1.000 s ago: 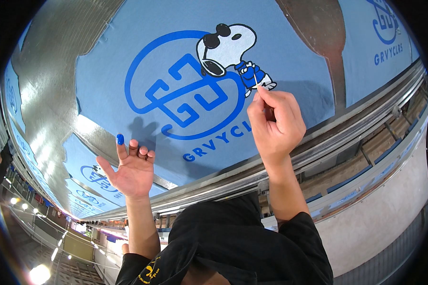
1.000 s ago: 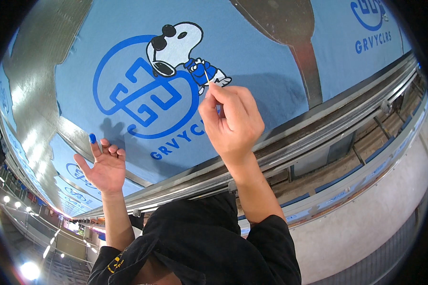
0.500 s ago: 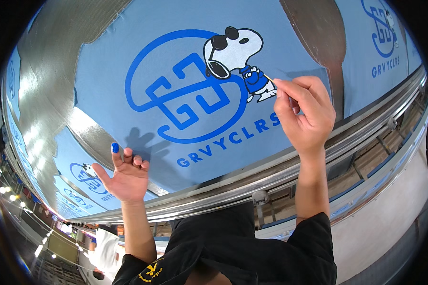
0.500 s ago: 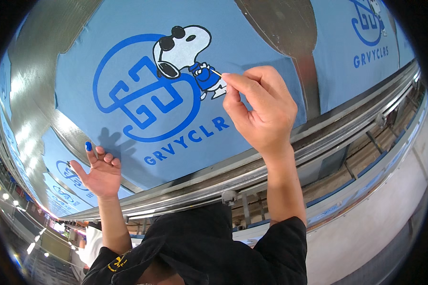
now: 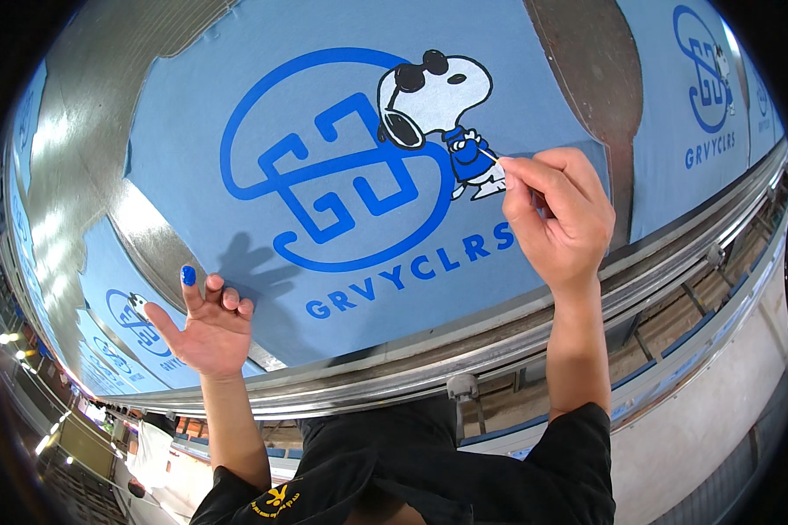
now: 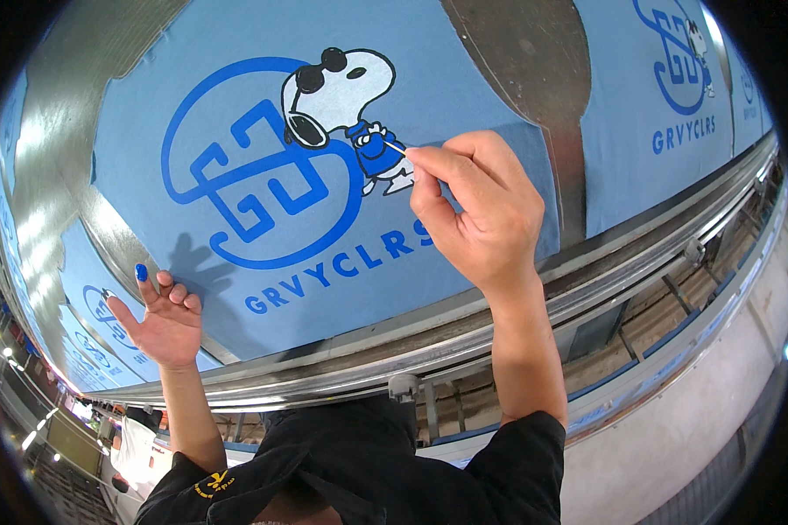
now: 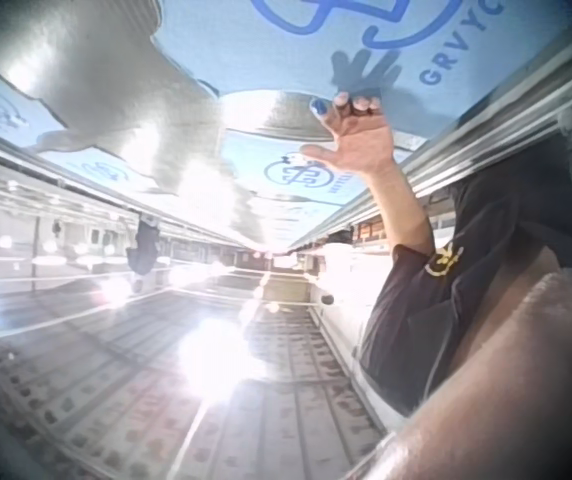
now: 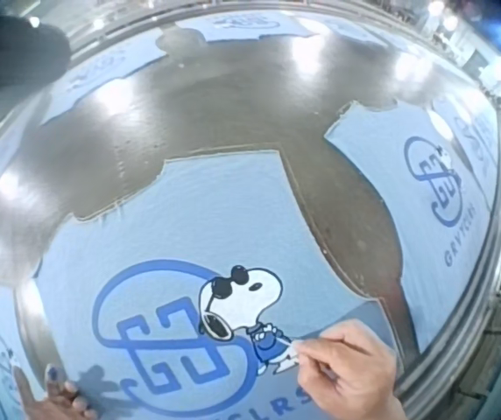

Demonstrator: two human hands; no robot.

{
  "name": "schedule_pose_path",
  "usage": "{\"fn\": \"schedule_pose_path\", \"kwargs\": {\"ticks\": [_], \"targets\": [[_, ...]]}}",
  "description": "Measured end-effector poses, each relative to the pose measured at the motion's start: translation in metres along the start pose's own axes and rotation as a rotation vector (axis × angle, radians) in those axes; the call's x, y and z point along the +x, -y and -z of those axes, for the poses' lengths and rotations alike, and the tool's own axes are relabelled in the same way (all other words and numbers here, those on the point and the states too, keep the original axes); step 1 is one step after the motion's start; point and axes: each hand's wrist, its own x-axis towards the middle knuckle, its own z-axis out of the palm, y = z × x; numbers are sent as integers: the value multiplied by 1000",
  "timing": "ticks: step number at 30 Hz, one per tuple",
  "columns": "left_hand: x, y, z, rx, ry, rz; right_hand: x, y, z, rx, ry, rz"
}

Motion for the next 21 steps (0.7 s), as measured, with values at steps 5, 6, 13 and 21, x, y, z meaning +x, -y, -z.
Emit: {"fn": "schedule_pose_path", "kwargs": {"ticks": [5, 6, 13, 21], "targets": [[-4, 0, 6, 5, 14, -6, 0, -2, -1, -11, -6, 12], [-4, 1, 6, 9, 19, -7, 0, -2, -1, -12, -2, 14], [-2, 1, 5, 11, 47, -8, 0, -1, -1, -7, 9, -9], [-2, 1, 6, 4, 49, -3, 0, -2, 2, 23, 39, -29]]}}
